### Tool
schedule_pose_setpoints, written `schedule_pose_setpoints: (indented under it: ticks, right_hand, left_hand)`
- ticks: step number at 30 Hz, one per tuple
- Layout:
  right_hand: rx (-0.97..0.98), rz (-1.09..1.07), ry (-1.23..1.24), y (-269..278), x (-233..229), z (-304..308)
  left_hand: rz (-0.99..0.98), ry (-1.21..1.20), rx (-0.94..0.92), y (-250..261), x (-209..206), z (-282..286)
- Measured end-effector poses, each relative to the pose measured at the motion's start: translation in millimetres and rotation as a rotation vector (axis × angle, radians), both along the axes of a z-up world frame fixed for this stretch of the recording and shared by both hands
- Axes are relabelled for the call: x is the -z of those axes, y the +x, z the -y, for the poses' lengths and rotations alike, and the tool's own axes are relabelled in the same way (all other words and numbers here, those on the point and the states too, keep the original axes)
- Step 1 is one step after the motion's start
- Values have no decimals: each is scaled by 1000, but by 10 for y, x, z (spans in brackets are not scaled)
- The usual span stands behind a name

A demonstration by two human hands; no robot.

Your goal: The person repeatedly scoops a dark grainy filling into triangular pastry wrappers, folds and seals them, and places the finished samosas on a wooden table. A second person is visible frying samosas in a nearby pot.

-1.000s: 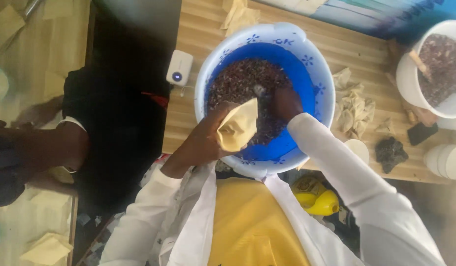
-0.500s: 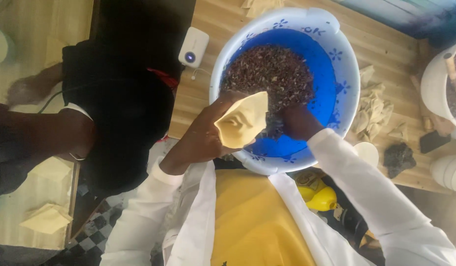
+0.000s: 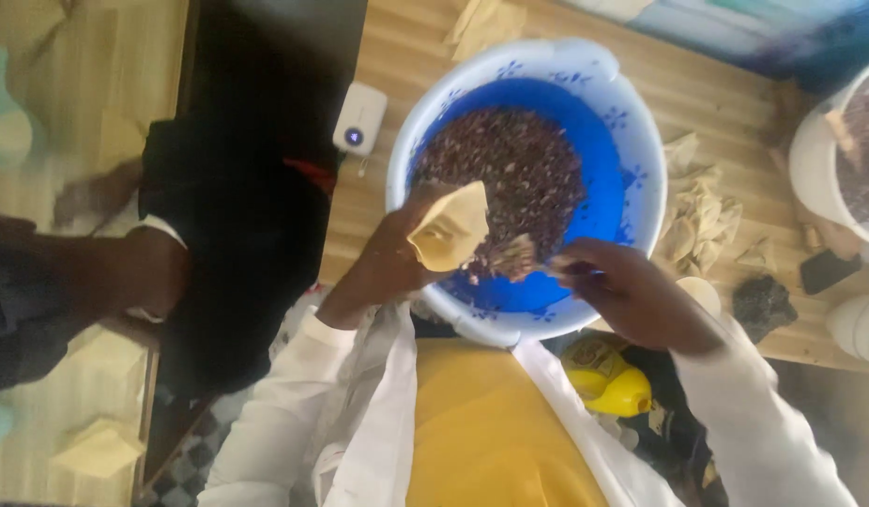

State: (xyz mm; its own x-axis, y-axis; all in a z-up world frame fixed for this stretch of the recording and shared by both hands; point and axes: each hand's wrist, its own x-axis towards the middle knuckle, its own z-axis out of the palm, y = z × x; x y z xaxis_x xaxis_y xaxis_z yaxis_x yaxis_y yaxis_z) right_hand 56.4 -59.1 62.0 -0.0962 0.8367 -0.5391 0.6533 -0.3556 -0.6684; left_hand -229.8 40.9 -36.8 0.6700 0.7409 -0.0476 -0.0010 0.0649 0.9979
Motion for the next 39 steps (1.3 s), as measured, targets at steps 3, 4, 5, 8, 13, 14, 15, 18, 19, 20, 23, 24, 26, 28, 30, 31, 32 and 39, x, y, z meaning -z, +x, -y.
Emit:
schedule_pose_setpoints:
  ticks: [3, 4, 5, 8, 13, 14, 15, 18, 19, 20, 23, 24, 26, 28, 30, 31, 32, 39]
  right_hand:
    - [149, 20, 240, -179, -643, 71]
    - [204, 30, 307, -250, -750, 72]
    - [195, 75, 360, -315, -801, 62]
    - [212, 147, 433, -409, -791, 100]
    - [467, -247, 262, -285, -352, 230]
    - [522, -364, 216, -214, -286, 287]
    - [577, -480, 174, -135, -232, 328]
    - [566, -488, 183, -32, -58, 321]
    - [534, -433, 209, -26, -40, 298]
    - [477, -334, 264, -42, -38, 269]
    - [319, 14, 480, -199, -71, 136]
    - [275, 166, 582, -254, -95, 97]
    - [342, 47, 628, -326, -144, 32]
    - [539, -504, 486, -385, -152, -34]
    - [363, -347, 631, -434, -129, -33]
    - [279, -264, 700, -428, -92, -20]
    - [347, -354, 695, -405, -16, -22]
    - [-37, 410, 235, 84, 1373, -586]
  left_hand:
    - [27, 82, -10, 266, 39, 45]
    - [68, 110, 1, 338, 51, 55]
    - [109, 135, 17, 411, 56, 66]
    - [162, 118, 70, 603, 47, 116]
    - [285, -135, 178, 713, -59, 171]
    - [183, -87, 191, 679, -76, 165]
    - [81, -34, 205, 650, -88, 146]
    - [214, 101, 113, 562, -99, 140]
    - [214, 86, 117, 535, -96, 154]
    - [215, 71, 121, 509, -92, 171]
    - [256, 36, 113, 564, -66, 189]
    - [276, 24, 109, 591, -63, 195]
    - [219, 28, 123, 584, -70, 184]
    - [178, 85, 123, 600, -85, 170]
    - [150, 189, 121, 628, -84, 164]
    - [125, 144, 161, 637, -77, 157]
    - [99, 98, 202, 642, -66, 147]
    - [156, -49, 14, 334, -86, 109]
